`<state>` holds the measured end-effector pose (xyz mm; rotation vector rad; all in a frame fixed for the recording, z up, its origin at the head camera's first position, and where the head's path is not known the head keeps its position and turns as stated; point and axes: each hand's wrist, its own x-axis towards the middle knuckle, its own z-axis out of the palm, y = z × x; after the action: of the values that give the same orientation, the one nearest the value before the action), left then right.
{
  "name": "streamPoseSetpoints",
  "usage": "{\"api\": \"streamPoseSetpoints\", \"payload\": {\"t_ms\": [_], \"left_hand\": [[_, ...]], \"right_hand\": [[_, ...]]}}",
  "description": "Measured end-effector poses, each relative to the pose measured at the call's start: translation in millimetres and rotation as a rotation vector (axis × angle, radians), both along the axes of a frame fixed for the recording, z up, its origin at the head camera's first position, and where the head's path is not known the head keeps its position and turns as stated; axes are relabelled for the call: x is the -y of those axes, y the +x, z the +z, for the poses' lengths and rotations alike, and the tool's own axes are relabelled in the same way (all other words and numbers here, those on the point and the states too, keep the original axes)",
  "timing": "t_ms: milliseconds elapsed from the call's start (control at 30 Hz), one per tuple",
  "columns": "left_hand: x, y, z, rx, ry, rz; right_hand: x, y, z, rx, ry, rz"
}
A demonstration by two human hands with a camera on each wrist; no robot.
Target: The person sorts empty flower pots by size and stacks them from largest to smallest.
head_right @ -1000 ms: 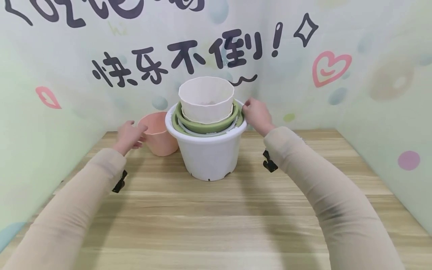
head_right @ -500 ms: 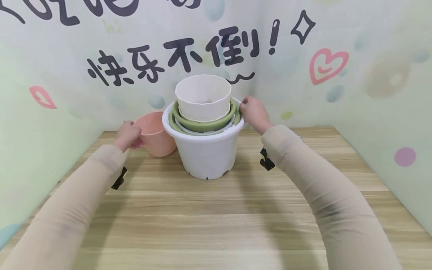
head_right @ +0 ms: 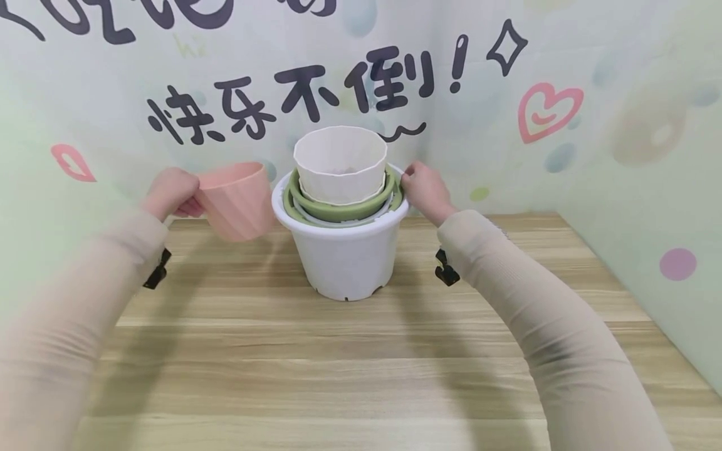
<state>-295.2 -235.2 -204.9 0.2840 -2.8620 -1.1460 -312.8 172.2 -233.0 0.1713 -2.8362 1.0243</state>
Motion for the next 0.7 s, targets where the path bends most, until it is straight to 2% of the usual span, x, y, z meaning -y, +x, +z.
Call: {"api": "streamPoseSetpoints", "payload": {"t_ms": [367, 533, 700], "left_hand": [[-4.8, 7.9, 89.8, -0.036, -0.1, -0.026], [-13.9, 13.8, 126.9, -0.096, -0.026, -0.057], [-28.6, 18.2, 150.8, -0.164, 0.045, -0.082]], "right_hand": [[1, -0.9, -2.0, -0.006, -0.011, 0.001], [0, -0.8, -1.6, -0.003, -0.016, -0.006], [0, -0.4, -1.3, 0.002, -0.023, -0.002]]}}
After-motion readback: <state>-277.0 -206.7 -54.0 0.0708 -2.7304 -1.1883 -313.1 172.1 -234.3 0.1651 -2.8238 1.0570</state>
